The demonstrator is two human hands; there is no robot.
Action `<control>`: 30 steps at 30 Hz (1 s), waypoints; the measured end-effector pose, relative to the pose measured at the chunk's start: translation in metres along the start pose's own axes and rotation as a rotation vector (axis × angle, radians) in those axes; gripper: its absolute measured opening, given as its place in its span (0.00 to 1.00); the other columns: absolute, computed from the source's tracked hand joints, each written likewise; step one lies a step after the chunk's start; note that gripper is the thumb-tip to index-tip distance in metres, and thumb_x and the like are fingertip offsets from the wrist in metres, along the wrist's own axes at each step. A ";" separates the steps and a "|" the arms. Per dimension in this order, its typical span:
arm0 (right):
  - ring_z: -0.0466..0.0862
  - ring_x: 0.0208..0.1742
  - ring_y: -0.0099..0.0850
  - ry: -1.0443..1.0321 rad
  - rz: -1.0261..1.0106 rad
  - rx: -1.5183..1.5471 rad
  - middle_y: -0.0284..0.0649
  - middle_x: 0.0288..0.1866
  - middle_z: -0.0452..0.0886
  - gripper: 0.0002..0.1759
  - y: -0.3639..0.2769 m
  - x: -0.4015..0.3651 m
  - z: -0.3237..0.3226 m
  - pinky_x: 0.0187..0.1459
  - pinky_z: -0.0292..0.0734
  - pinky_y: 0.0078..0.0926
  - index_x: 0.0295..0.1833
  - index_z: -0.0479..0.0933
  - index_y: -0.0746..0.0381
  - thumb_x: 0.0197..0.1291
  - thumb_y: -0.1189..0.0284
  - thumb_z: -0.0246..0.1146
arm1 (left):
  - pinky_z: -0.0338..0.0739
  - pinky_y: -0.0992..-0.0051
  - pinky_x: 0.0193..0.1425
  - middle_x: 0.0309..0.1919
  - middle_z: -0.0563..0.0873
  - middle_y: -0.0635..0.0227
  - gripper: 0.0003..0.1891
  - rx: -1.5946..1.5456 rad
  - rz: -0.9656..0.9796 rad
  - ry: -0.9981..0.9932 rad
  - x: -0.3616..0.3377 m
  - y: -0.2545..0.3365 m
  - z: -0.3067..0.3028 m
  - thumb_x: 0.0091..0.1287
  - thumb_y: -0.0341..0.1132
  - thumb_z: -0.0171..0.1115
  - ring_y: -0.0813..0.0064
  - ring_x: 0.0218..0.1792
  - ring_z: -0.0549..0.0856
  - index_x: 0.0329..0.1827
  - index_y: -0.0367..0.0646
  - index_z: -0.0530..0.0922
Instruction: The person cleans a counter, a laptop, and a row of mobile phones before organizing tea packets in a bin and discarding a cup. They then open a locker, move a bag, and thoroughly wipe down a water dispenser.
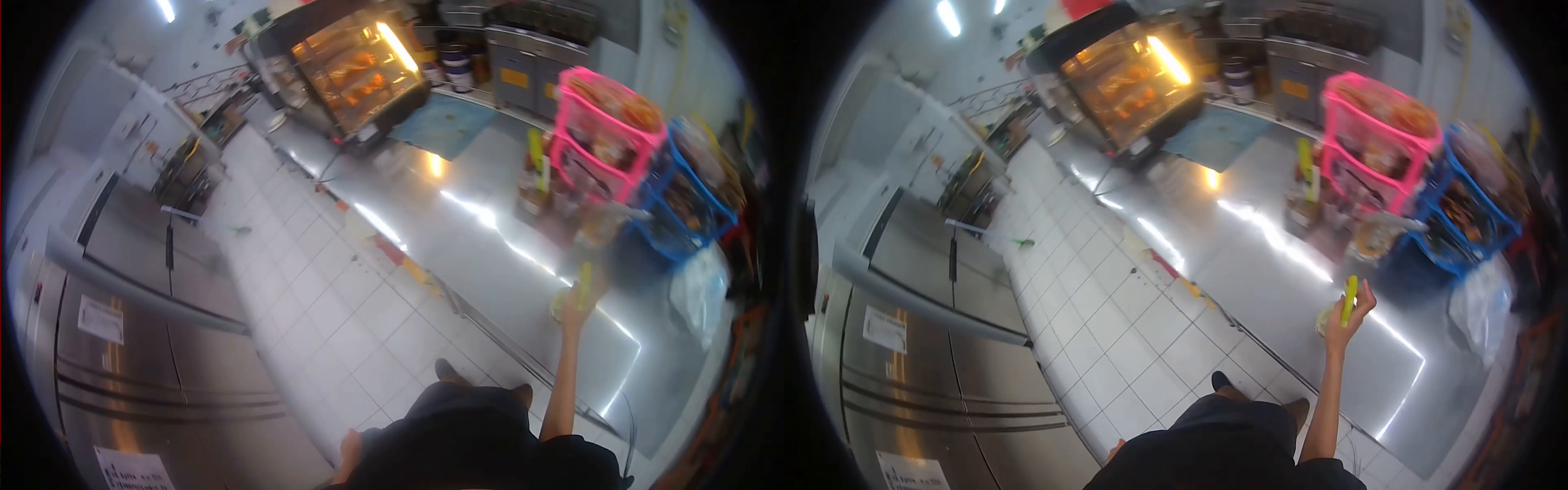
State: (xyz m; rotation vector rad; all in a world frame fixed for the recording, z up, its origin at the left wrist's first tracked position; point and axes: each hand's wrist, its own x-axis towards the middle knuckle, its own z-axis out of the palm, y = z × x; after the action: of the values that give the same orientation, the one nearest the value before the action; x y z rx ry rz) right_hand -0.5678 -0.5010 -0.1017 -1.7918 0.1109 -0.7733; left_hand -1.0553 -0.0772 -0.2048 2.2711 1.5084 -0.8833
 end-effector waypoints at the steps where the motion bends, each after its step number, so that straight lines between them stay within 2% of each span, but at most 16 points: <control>1: 0.76 0.65 0.41 -0.042 -0.053 -0.043 0.50 0.62 0.74 0.33 -0.006 -0.007 0.023 0.64 0.69 0.36 0.69 0.58 0.60 0.57 0.89 0.48 | 0.79 0.55 0.56 0.57 0.82 0.49 0.28 -0.006 -0.020 -0.083 0.004 -0.001 0.002 0.68 0.54 0.53 0.50 0.57 0.83 0.65 0.46 0.74; 4: 0.77 0.65 0.41 -0.145 -0.001 0.108 0.51 0.62 0.74 0.32 -0.029 -0.033 0.096 0.63 0.69 0.35 0.69 0.59 0.60 0.57 0.89 0.48 | 0.78 0.55 0.57 0.55 0.83 0.49 0.27 -0.054 -0.060 -0.193 0.021 0.006 -0.003 0.68 0.54 0.52 0.49 0.57 0.83 0.64 0.47 0.75; 6: 0.77 0.65 0.40 -0.175 -0.084 0.054 0.51 0.63 0.74 0.31 -0.047 -0.047 0.145 0.60 0.71 0.33 0.68 0.59 0.61 0.57 0.88 0.49 | 0.79 0.55 0.55 0.52 0.84 0.49 0.27 -0.096 0.001 -0.116 0.035 0.020 -0.022 0.69 0.55 0.50 0.49 0.52 0.84 0.61 0.46 0.78; 9: 0.77 0.65 0.40 -0.287 0.049 0.234 0.50 0.59 0.77 0.28 -0.084 -0.070 0.220 0.60 0.72 0.33 0.66 0.61 0.62 0.59 0.88 0.48 | 0.79 0.55 0.53 0.46 0.87 0.48 0.28 -0.136 0.075 0.011 0.062 0.043 -0.065 0.70 0.57 0.46 0.50 0.45 0.86 0.56 0.44 0.82; 10: 0.77 0.65 0.40 -0.298 0.048 0.237 0.50 0.59 0.77 0.28 -0.089 -0.074 0.245 0.60 0.72 0.33 0.66 0.61 0.62 0.59 0.88 0.48 | 0.79 0.55 0.53 0.46 0.87 0.48 0.28 -0.143 0.066 0.009 0.076 0.053 -0.080 0.70 0.57 0.46 0.50 0.45 0.86 0.56 0.44 0.82; 12: 0.78 0.64 0.41 -0.300 0.012 0.252 0.51 0.58 0.78 0.28 -0.096 -0.077 0.298 0.61 0.71 0.34 0.66 0.61 0.63 0.59 0.88 0.49 | 0.80 0.55 0.50 0.45 0.87 0.47 0.28 -0.374 -0.061 0.173 0.109 0.073 -0.111 0.69 0.57 0.45 0.49 0.45 0.86 0.48 0.42 0.85; 18: 0.79 0.64 0.42 -0.386 0.008 0.317 0.52 0.57 0.78 0.28 -0.122 -0.072 0.466 0.62 0.71 0.34 0.65 0.60 0.63 0.58 0.89 0.48 | 0.80 0.52 0.47 0.39 0.86 0.48 0.30 -0.302 -0.103 0.293 0.236 0.096 -0.197 0.66 0.61 0.46 0.47 0.45 0.86 0.43 0.42 0.85; 20: 0.79 0.63 0.41 -0.427 0.010 0.341 0.52 0.56 0.78 0.28 -0.130 -0.077 0.527 0.62 0.70 0.34 0.64 0.60 0.63 0.57 0.89 0.49 | 0.80 0.52 0.47 0.39 0.87 0.48 0.30 -0.400 -0.116 0.321 0.277 0.091 -0.222 0.66 0.61 0.47 0.48 0.45 0.86 0.43 0.42 0.85; 22: 0.79 0.63 0.41 -0.463 0.014 0.352 0.51 0.55 0.78 0.28 -0.145 -0.081 0.586 0.62 0.70 0.33 0.64 0.61 0.64 0.56 0.89 0.49 | 0.80 0.53 0.47 0.40 0.87 0.48 0.28 -0.391 -0.289 0.235 0.318 0.086 -0.246 0.65 0.59 0.51 0.48 0.46 0.86 0.43 0.40 0.84; 23: 0.79 0.62 0.40 -0.524 -0.066 0.287 0.50 0.55 0.78 0.28 -0.158 -0.087 0.614 0.62 0.70 0.33 0.64 0.61 0.64 0.55 0.89 0.49 | 0.80 0.53 0.47 0.40 0.87 0.48 0.28 -0.389 -0.319 0.210 0.332 0.085 -0.257 0.65 0.58 0.51 0.48 0.46 0.86 0.43 0.41 0.84; 24: 0.79 0.62 0.39 -0.585 -0.149 0.222 0.50 0.55 0.78 0.28 -0.168 -0.091 0.642 0.62 0.70 0.33 0.63 0.61 0.64 0.54 0.89 0.50 | 0.80 0.53 0.47 0.40 0.87 0.48 0.27 -0.378 -0.333 0.190 0.346 0.084 -0.266 0.65 0.58 0.51 0.48 0.46 0.86 0.43 0.41 0.84; 28: 0.79 0.62 0.38 -0.802 -0.189 0.453 0.50 0.55 0.78 0.27 -0.202 -0.121 0.773 0.65 0.69 0.32 0.61 0.63 0.65 0.53 0.89 0.51 | 0.80 0.53 0.47 0.39 0.87 0.49 0.25 -0.344 -0.364 0.151 0.407 0.083 -0.298 0.66 0.56 0.52 0.48 0.46 0.86 0.43 0.42 0.84; 30: 0.79 0.62 0.38 -0.849 -0.195 0.471 0.51 0.56 0.78 0.28 -0.228 -0.132 0.837 0.66 0.69 0.32 0.62 0.62 0.66 0.53 0.90 0.50 | 0.81 0.54 0.47 0.39 0.87 0.50 0.24 -0.343 -0.383 0.139 0.435 0.084 -0.313 0.66 0.56 0.52 0.48 0.46 0.86 0.43 0.43 0.84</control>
State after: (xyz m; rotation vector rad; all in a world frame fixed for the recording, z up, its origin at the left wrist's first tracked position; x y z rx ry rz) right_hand -0.2771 0.3265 -0.0936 -1.5436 -0.7525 -0.0950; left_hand -0.7574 0.3742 -0.2410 1.8627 2.0227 -0.5067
